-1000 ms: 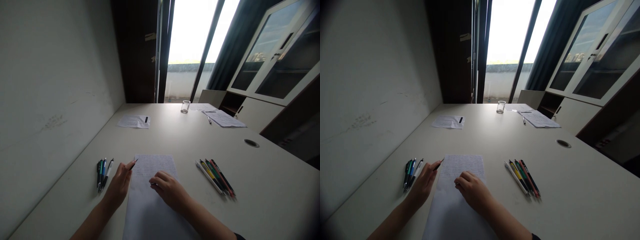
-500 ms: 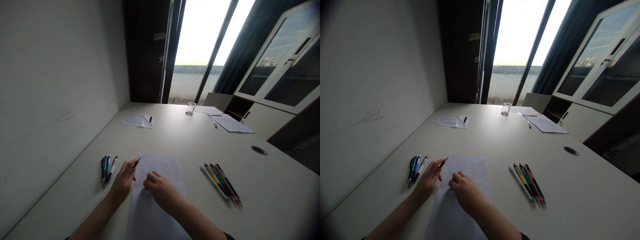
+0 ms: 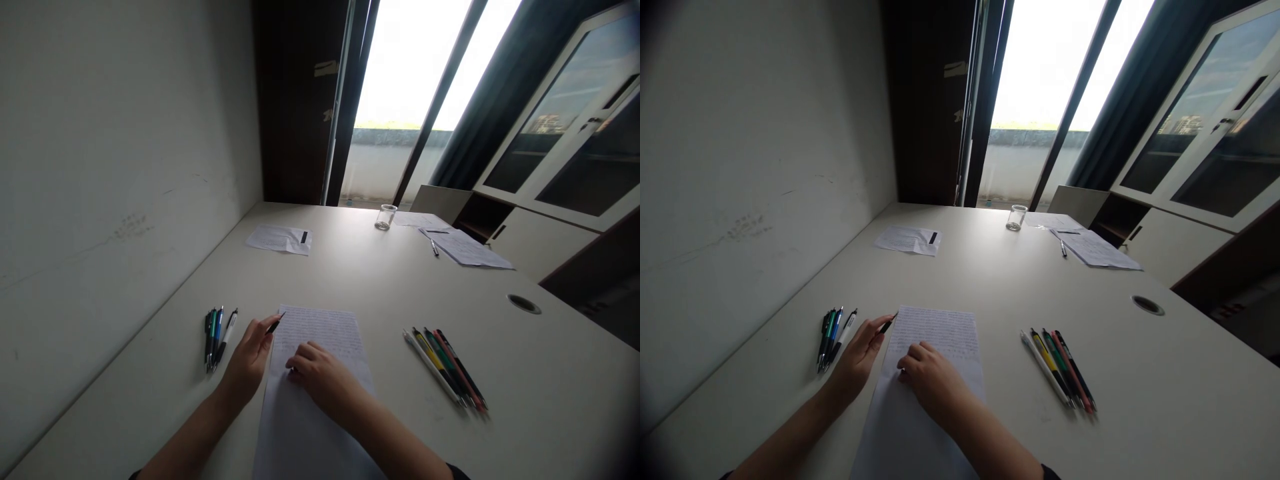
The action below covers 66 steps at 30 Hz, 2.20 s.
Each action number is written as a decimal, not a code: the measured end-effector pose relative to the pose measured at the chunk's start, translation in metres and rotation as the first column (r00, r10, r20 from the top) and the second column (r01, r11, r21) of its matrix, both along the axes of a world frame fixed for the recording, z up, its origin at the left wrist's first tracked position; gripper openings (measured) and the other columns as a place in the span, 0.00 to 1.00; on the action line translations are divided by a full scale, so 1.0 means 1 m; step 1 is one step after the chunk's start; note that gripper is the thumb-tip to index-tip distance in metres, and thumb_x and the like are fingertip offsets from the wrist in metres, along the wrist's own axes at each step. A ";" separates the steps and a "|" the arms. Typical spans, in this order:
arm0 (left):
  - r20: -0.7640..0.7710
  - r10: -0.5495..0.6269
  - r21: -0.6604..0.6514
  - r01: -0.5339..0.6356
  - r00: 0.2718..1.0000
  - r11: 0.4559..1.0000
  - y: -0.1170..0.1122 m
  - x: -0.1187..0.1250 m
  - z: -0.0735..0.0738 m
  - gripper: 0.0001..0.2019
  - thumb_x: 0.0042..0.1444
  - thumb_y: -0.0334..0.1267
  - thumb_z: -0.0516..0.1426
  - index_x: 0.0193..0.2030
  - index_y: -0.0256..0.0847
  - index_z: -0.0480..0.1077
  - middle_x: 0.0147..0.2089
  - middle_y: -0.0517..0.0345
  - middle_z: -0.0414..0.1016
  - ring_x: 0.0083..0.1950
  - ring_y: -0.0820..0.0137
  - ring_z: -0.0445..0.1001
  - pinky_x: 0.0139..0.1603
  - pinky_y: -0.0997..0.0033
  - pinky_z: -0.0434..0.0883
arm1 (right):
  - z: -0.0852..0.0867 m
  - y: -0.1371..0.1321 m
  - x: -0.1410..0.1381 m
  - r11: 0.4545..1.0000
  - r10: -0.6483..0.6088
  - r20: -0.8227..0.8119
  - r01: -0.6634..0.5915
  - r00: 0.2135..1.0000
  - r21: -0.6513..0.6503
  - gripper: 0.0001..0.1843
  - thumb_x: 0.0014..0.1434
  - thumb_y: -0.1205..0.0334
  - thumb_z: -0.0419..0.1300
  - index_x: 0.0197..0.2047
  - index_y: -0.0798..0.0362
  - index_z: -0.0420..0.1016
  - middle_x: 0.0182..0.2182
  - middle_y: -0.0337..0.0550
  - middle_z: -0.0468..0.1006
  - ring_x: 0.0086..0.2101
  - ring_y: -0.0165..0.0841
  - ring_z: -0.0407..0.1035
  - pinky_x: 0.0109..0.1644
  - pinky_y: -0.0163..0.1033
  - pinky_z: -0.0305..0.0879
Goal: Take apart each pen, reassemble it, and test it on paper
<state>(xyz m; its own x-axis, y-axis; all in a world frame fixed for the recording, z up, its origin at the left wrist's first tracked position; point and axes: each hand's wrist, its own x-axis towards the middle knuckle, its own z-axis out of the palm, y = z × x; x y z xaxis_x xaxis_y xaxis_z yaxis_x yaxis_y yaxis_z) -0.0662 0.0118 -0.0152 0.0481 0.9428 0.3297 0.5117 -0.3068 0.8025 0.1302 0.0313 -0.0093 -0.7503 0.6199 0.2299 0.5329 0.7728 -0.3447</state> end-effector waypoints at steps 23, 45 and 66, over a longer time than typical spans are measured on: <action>-0.191 -0.265 -0.076 0.255 0.945 0.964 -0.011 0.006 0.009 0.11 0.65 0.31 0.49 0.52 0.45 0.62 0.47 0.55 0.70 0.37 0.70 0.71 0.39 0.71 0.69 | 0.014 0.016 0.026 0.930 -0.305 -0.430 0.169 0.850 -0.326 0.04 0.62 0.63 0.63 0.41 0.49 0.79 0.34 0.38 0.76 0.29 0.28 0.68 0.36 0.33 0.65; -0.284 -0.290 -0.015 0.298 0.914 0.954 -0.009 0.005 0.011 0.16 0.67 0.31 0.47 0.59 0.48 0.63 0.49 0.53 0.71 0.40 0.70 0.73 0.40 0.73 0.70 | 0.008 0.020 0.028 0.879 -0.411 -0.453 0.213 0.791 -0.426 0.05 0.62 0.61 0.60 0.35 0.51 0.76 0.30 0.38 0.77 0.30 0.31 0.68 0.35 0.35 0.64; -0.305 -0.196 -0.052 0.189 0.932 0.981 -0.012 0.005 0.021 0.18 0.67 0.31 0.46 0.59 0.48 0.64 0.46 0.55 0.71 0.36 0.70 0.72 0.37 0.73 0.70 | 0.014 0.024 0.039 0.871 -0.479 -0.514 0.315 0.712 -0.377 0.10 0.64 0.56 0.58 0.36 0.52 0.74 0.28 0.40 0.76 0.26 0.31 0.68 0.31 0.35 0.65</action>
